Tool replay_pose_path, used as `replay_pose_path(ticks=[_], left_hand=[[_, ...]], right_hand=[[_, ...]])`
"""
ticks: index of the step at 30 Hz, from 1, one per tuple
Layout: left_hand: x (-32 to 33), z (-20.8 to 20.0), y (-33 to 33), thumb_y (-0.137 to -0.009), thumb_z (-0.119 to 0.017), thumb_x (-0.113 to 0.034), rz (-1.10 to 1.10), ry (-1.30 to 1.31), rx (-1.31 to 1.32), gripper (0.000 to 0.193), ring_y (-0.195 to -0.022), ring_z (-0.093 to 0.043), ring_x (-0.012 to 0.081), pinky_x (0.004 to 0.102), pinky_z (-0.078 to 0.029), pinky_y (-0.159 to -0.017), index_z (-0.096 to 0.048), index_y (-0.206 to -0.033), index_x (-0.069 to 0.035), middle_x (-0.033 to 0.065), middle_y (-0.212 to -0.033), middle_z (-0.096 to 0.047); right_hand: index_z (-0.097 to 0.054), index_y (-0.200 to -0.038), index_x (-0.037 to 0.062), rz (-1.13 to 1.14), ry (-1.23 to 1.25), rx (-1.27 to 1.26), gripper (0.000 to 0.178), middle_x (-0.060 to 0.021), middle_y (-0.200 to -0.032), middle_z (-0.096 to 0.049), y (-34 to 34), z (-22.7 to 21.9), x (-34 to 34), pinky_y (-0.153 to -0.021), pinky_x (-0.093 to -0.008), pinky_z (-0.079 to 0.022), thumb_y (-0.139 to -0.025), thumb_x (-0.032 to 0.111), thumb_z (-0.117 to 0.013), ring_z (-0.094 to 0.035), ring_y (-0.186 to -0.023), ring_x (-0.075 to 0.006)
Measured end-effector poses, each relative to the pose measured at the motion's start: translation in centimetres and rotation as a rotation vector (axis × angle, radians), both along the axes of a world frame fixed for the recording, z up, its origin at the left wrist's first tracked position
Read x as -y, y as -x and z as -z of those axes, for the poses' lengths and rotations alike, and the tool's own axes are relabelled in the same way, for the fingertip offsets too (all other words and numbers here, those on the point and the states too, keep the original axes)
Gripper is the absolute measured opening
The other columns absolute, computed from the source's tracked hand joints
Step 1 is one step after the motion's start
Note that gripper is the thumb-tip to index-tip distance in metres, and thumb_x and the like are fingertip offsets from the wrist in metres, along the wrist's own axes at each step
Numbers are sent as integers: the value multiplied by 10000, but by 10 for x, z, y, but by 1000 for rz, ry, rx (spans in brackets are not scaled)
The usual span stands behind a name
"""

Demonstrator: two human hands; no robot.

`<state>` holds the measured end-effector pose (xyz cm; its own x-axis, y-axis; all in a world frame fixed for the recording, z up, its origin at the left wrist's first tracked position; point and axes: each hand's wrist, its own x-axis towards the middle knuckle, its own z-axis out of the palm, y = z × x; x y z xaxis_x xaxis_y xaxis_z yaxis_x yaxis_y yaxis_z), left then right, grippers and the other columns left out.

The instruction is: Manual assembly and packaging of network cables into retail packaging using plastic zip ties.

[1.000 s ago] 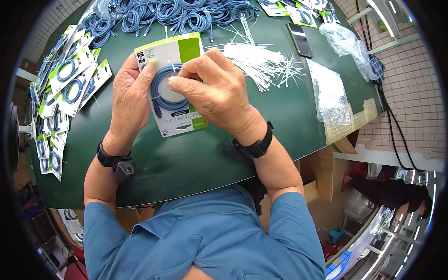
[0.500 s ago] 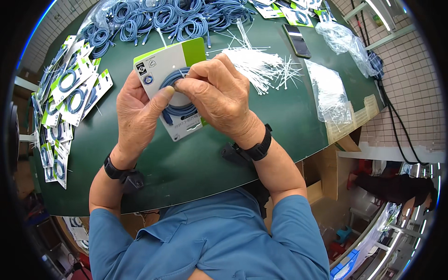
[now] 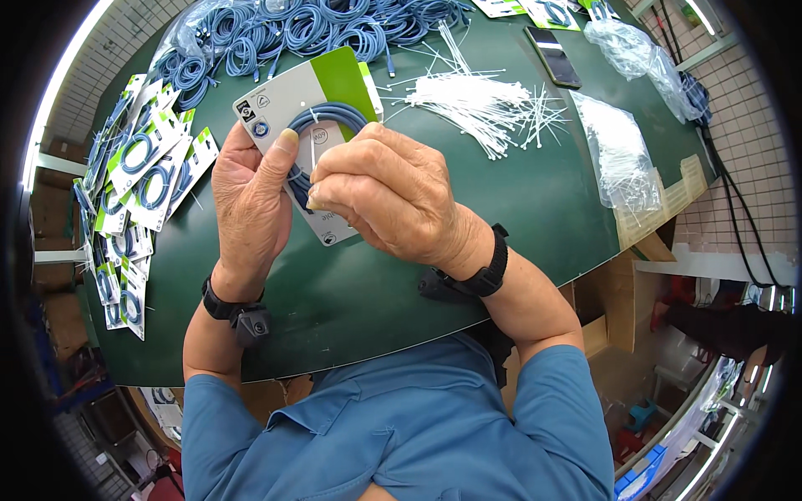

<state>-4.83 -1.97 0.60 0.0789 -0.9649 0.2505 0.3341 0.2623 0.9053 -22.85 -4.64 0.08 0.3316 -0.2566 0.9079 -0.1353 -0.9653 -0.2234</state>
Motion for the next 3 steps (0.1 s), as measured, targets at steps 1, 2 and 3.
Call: replay_pose_path(ticks=[1, 2, 3], left_hand=[[0, 0, -1, -1025, -660, -97, 11, -6, 2, 276, -990, -694, 114, 267, -562, -887, -604, -1266, 26, 100, -1139, -734], [0, 0, -1, -1025, -661, -98, 22, -13, 3, 279, -992, -694, 115, 269, -563, -889, -604, -1270, 23, 99, -1141, -733], [0, -1, -3, -1025, -661, -99, 32, -19, 4, 282, -995, -694, 115, 271, -563, -892, -604, -1273, 20, 98, -1143, -733]], right_hand=[[-702, -976, 66, -20, -22, 0, 178, -73, -973, -701, 0, -1, -2, -629, -304, -543, -847, 34, -821, -675, -787, -219], [-701, -989, 68, -40, -44, -1, 170, -72, -975, -701, 0, -3, -4, -640, -305, -551, -863, 34, -810, -683, -801, -220], [-700, -1002, 69, -60, -66, -3, 162, -71, -977, -702, 0, -5, -5, -650, -306, -558, -878, 34, -799, -691, -815, -222]])
